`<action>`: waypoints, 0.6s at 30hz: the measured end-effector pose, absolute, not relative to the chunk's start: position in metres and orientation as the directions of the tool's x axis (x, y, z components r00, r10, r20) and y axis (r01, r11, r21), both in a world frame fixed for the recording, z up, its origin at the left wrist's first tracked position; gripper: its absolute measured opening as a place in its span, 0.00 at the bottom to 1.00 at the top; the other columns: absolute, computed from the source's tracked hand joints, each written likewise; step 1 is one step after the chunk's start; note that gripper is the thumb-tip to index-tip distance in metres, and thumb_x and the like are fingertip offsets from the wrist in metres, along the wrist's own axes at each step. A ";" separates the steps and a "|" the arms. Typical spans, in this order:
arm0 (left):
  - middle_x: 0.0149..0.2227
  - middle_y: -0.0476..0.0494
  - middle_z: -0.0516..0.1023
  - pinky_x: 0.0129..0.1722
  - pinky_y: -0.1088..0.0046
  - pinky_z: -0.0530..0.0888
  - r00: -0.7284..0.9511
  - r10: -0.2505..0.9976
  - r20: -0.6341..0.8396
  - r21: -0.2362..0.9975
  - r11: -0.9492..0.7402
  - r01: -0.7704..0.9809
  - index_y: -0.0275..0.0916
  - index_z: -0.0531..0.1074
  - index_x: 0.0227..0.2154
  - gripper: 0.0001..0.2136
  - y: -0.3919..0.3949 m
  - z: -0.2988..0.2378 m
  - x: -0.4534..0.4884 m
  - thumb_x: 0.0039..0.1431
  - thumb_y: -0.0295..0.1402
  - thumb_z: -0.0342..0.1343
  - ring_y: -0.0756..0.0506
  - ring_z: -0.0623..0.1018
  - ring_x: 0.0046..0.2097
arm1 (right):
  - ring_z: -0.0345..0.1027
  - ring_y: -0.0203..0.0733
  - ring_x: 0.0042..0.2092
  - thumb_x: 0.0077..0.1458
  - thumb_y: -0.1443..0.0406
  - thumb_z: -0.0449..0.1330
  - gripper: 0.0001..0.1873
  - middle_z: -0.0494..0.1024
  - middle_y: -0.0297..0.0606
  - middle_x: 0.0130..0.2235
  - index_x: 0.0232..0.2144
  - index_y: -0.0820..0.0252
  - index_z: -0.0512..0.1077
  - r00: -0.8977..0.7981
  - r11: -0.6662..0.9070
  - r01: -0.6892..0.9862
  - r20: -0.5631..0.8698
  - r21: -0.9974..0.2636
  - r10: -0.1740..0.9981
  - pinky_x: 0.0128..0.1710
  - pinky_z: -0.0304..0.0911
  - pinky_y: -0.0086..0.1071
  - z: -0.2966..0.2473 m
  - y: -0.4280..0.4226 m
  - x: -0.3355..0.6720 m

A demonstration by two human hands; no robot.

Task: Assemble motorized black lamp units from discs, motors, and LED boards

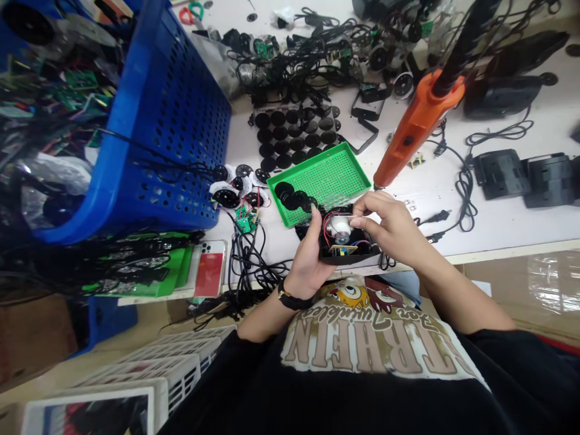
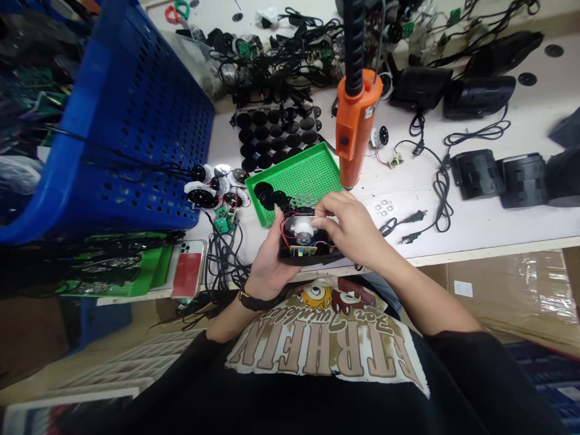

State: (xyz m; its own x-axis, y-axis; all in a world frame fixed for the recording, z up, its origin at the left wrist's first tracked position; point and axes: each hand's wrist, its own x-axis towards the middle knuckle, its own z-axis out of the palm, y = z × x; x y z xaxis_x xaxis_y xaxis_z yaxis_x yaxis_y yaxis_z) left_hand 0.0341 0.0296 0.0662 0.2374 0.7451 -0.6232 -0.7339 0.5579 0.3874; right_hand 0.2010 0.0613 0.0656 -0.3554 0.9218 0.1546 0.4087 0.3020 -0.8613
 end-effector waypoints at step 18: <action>0.35 0.45 0.83 0.56 0.60 0.77 0.260 0.720 -0.643 0.396 0.603 -0.692 0.37 0.78 0.35 0.19 0.033 0.073 0.036 0.73 0.46 0.51 0.41 0.83 0.49 | 0.62 0.46 0.40 0.62 0.68 0.60 0.10 0.72 0.36 0.33 0.29 0.55 0.64 -0.401 0.332 0.459 0.141 -0.824 0.905 0.43 0.55 0.39 0.069 0.059 0.199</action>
